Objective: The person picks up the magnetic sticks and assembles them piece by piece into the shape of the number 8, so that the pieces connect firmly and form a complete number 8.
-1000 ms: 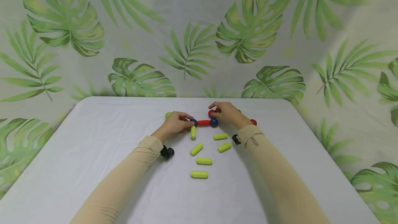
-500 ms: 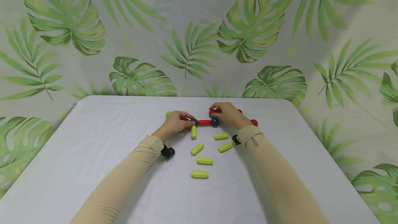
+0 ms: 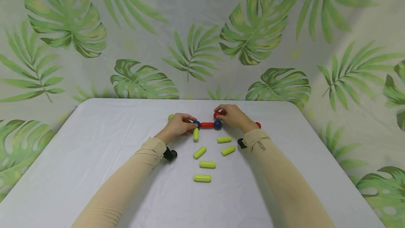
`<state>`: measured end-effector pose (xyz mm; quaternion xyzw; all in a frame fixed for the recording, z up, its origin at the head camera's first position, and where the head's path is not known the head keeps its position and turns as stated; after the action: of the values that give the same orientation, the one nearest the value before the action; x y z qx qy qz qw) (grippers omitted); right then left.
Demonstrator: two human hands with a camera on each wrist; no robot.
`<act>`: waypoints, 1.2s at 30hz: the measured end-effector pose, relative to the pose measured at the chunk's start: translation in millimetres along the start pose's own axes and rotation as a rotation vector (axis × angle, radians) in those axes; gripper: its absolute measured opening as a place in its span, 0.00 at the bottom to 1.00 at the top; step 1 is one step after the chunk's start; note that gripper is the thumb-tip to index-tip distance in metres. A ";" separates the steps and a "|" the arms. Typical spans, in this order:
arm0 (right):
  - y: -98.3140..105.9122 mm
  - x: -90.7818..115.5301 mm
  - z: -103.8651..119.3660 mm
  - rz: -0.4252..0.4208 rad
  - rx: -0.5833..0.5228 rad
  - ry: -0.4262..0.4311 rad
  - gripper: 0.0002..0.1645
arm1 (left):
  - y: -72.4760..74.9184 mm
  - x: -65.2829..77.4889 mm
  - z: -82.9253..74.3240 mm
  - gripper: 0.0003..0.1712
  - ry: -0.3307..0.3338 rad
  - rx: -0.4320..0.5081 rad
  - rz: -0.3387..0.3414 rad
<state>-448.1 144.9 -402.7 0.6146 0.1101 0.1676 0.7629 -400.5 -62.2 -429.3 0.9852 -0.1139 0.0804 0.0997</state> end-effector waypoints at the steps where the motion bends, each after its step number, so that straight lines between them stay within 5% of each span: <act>1: 0.8 0.7 -0.2 -0.004 -0.003 0.006 0.20 | -0.1 0.3 -0.7 0.19 -0.002 -0.002 0.002; 36: 22.6 29.8 3.8 -0.088 -0.090 0.085 0.23 | 1.9 -14.0 -0.6 0.20 -0.001 -0.015 -0.017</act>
<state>-422.0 157.4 -378.6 0.5666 0.1615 0.1648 0.7910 -414.4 -61.0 -431.0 0.9854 -0.1061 0.0782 0.1079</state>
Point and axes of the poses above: each hand's wrist, its own x-axis away from the middle knuckle, its own y-axis out of the back of the hand, z = x × y, the point moved 9 cm from there along -x, towards the middle knuckle, and after that the axes turned 14 degrees about x, right-handed, at the moved point
